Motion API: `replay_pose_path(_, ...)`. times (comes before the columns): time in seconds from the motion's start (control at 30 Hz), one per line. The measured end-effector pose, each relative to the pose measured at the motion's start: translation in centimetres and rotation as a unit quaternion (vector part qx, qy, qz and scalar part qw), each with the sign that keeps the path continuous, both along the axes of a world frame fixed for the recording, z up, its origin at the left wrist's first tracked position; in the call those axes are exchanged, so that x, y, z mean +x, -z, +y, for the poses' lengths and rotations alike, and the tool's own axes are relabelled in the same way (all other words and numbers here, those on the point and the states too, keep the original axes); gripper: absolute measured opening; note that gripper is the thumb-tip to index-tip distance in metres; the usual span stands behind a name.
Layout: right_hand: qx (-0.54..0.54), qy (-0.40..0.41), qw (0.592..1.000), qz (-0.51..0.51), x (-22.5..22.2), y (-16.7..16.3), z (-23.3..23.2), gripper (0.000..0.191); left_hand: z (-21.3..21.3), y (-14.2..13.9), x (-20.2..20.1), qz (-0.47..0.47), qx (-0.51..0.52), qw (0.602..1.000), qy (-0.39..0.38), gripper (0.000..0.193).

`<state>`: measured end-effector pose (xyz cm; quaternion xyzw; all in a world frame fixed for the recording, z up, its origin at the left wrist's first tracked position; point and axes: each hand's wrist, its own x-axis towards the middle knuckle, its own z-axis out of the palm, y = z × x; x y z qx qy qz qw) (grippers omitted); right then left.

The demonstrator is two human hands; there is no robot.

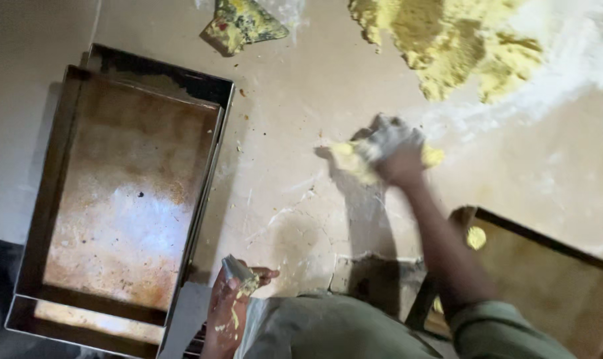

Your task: The person holds a mass of yellow dough in one hand and a piping nozzle in the other, squeezing portions of dough onto baking trays one at a time. They fill a tray, carry it to a rack area, return, and continue depositing dough portions onto additional trays.

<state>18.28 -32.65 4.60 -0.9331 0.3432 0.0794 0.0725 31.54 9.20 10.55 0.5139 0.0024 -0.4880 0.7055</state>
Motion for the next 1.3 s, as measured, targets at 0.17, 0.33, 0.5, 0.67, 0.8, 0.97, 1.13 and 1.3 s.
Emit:
replay_pose_path(0.17, 0.089, 0.027, 0.996, -0.008, -3.0, 1.6, 5.8, 0.071, 0.4, -2.4, 0.4, -0.015, -0.082, 0.995, 0.047, 0.041)
replay_pose_path(0.33, 0.135, 0.180, 0.948, -0.225, -9.2, -0.6, -2.4, 0.051, 5.7, -3.5, 0.4, -0.040, -0.088, 0.990, 0.097, 0.041)
replay_pose_path(0.5, 0.126, 0.326, 0.900, -0.259, -7.4, 3.1, 4.1, 0.054, 12.7, -2.6, -0.1, -0.003, -0.079, 0.997, 0.028, 0.040)
replay_pose_path(0.67, 0.166, 0.202, 0.883, -0.389, -3.3, 1.5, 9.0, 0.064, 16.0, 0.9, 0.2, 0.015, -0.082, 0.996, -0.012, 0.041)
replay_pose_path(0.8, -0.023, 0.111, 0.993, 0.015, 1.7, -0.9, 12.7, 0.071, 16.5, 2.2, -1.1, 0.024, -0.069, 0.997, -0.019, 0.041)
replay_pose_path(0.97, 0.385, 0.042, 0.918, -0.084, 1.7, -2.7, 1.9, 0.068, 13.2, 1.7, -3.2, 0.032, -0.073, 0.996, -0.048, 0.048)
replay_pose_path(1.13, -0.328, 0.047, 0.932, -0.149, -2.4, 4.4, -3.4, 0.059, 11.5, 1.4, -7.6, 0.059, 0.001, 0.993, -0.106, 0.052)
replay_pose_path(1.3, 0.239, 0.098, 0.848, -0.463, 0.7, 6.5, -0.8, 0.045, 11.8, 2.6, -11.2, 0.089, -0.013, 0.991, -0.096, 0.049)
